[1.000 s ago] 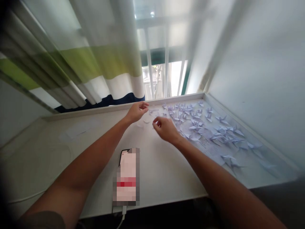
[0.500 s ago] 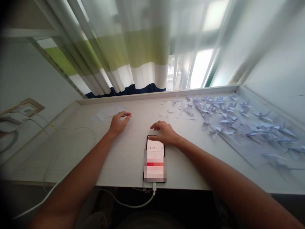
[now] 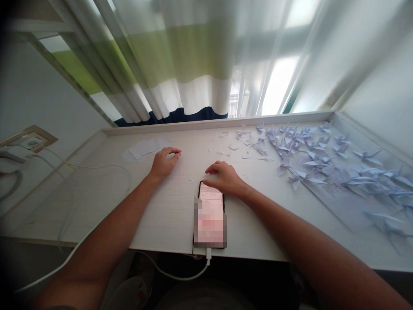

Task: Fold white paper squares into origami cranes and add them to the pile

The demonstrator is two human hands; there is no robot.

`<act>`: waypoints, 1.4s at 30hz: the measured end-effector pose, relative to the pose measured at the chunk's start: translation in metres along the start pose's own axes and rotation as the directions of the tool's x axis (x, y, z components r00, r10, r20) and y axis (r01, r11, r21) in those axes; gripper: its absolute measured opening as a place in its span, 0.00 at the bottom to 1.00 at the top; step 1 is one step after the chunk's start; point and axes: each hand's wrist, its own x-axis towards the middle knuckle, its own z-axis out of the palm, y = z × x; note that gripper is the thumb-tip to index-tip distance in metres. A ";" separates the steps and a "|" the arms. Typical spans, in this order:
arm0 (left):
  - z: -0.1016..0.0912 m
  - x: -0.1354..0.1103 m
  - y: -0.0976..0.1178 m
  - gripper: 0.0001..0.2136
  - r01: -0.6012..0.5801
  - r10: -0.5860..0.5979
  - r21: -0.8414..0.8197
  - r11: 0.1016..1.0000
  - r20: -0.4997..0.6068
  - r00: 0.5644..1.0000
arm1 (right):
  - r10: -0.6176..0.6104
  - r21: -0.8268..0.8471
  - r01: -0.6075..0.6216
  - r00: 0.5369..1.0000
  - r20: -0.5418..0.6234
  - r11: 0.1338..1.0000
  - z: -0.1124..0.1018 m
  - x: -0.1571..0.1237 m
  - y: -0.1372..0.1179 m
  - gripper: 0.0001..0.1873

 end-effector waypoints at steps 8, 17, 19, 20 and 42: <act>-0.030 0.016 -0.023 0.10 0.069 -0.071 0.132 0.989 0.008 0.997 | 0.106 0.126 -0.109 0.994 0.030 0.986 -0.009 0.006 -0.006 0.09; -0.092 0.019 -0.071 0.18 0.132 -0.151 0.337 0.932 0.030 0.988 | -0.080 -0.110 0.097 0.984 0.157 0.989 0.004 0.091 -0.051 0.08; -0.092 0.013 -0.078 0.20 0.127 -0.158 0.361 0.924 0.057 0.986 | -0.150 -0.211 0.187 0.972 0.181 0.959 0.023 0.117 -0.061 0.09; -0.090 0.010 -0.080 0.21 0.123 -0.160 0.368 0.921 0.071 0.985 | -0.168 -0.236 0.208 0.969 0.180 0.949 0.034 0.130 -0.065 0.11; -0.093 0.009 -0.082 0.15 -0.055 0.104 0.216 0.975 -0.221 0.970 | -0.101 0.122 0.129 0.971 -0.215 0.984 0.096 0.243 -0.111 0.28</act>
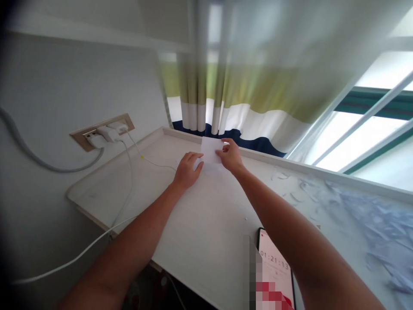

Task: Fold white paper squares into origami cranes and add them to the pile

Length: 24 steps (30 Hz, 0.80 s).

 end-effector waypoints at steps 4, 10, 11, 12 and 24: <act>0.009 -0.011 0.019 0.18 -0.158 0.194 -0.169 0.973 0.224 0.955 | 0.040 0.331 -0.026 0.999 -0.035 0.943 -0.080 -0.042 -0.003 0.38; 0.018 -0.018 0.041 0.15 0.005 0.059 -0.152 0.988 0.410 0.910 | 0.136 0.319 -0.118 0.990 -0.035 0.941 -0.184 -0.139 0.001 0.16; 0.018 -0.015 0.047 0.14 0.024 0.037 -0.150 0.988 0.386 0.922 | 0.159 0.312 -0.134 0.986 -0.056 0.940 -0.196 -0.151 0.004 0.17; 0.019 -0.012 0.056 0.15 0.047 0.012 -0.156 0.987 0.358 0.934 | 0.178 0.311 -0.144 0.980 -0.085 0.940 -0.206 -0.161 0.007 0.18; 0.110 0.004 0.208 0.21 0.527 -0.043 -0.748 0.403 0.560 0.827 | 0.090 0.392 -0.027 0.986 -0.142 0.920 -0.216 -0.197 0.061 0.19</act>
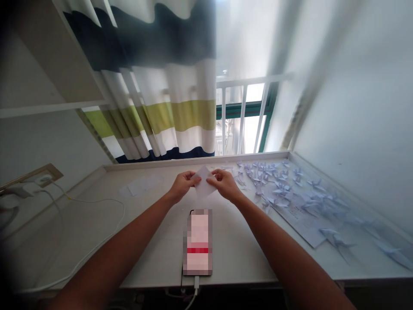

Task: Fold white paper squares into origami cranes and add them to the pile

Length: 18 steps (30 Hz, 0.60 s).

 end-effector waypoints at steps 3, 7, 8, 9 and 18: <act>-0.006 0.009 -0.014 0.19 0.001 -0.004 -0.030 1.000 -0.101 0.995 | -0.049 0.089 0.056 0.996 -0.073 0.994 -0.011 0.004 0.012 0.23; -0.018 0.012 -0.034 0.18 0.023 -0.045 -0.111 0.994 -0.206 0.977 | 0.022 0.092 -0.012 0.994 -0.105 0.996 -0.023 0.008 0.024 0.25; -0.020 0.011 -0.038 0.19 0.030 -0.059 -0.133 0.991 -0.218 0.974 | 0.036 0.091 -0.028 0.995 -0.093 0.995 -0.024 0.008 0.026 0.28; -0.020 0.010 -0.042 0.20 0.037 -0.071 -0.154 0.987 -0.225 0.972 | 0.054 0.094 -0.047 0.996 -0.072 0.994 -0.023 0.007 0.027 0.30; -0.005 -0.004 -0.041 0.26 0.100 -0.105 -0.212 0.972 -0.012 0.994 | 0.110 0.098 -0.107 0.994 -0.021 0.989 -0.001 -0.002 0.039 0.27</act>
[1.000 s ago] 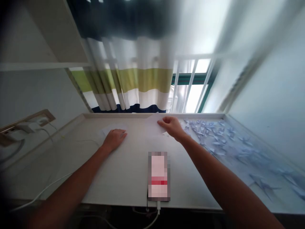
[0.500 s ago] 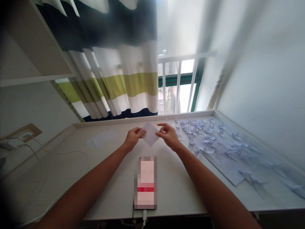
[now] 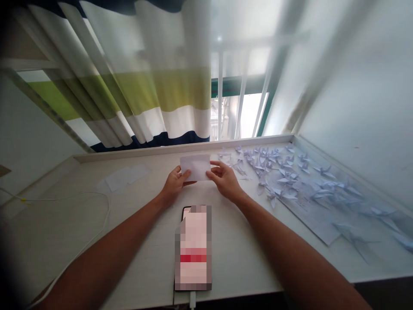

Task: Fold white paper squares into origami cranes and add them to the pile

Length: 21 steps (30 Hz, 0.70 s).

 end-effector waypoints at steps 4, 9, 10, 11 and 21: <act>0.000 -0.004 0.000 0.24 0.000 -0.003 0.022 1.000 0.126 0.992 | -0.105 -0.052 0.100 0.987 -0.120 0.994 -0.003 0.000 0.005 0.21; -0.006 0.000 -0.003 0.14 -0.071 0.067 0.075 0.995 0.055 0.996 | -0.161 -0.074 0.153 0.980 -0.116 0.985 -0.005 -0.001 0.003 0.14; -0.007 0.001 -0.003 0.14 -0.077 0.074 0.085 0.993 0.037 0.997 | -0.159 -0.052 0.154 0.981 -0.111 0.987 -0.004 -0.001 0.002 0.15; -0.008 0.002 -0.003 0.15 -0.079 0.076 0.091 0.993 0.028 0.997 | -0.151 -0.020 0.150 0.983 -0.107 0.988 -0.004 -0.002 0.001 0.16; -0.007 0.005 -0.002 0.21 -0.007 0.005 0.076 0.997 0.026 1.000 | -0.077 0.063 0.082 0.994 -0.078 0.995 -0.001 -0.001 0.003 0.17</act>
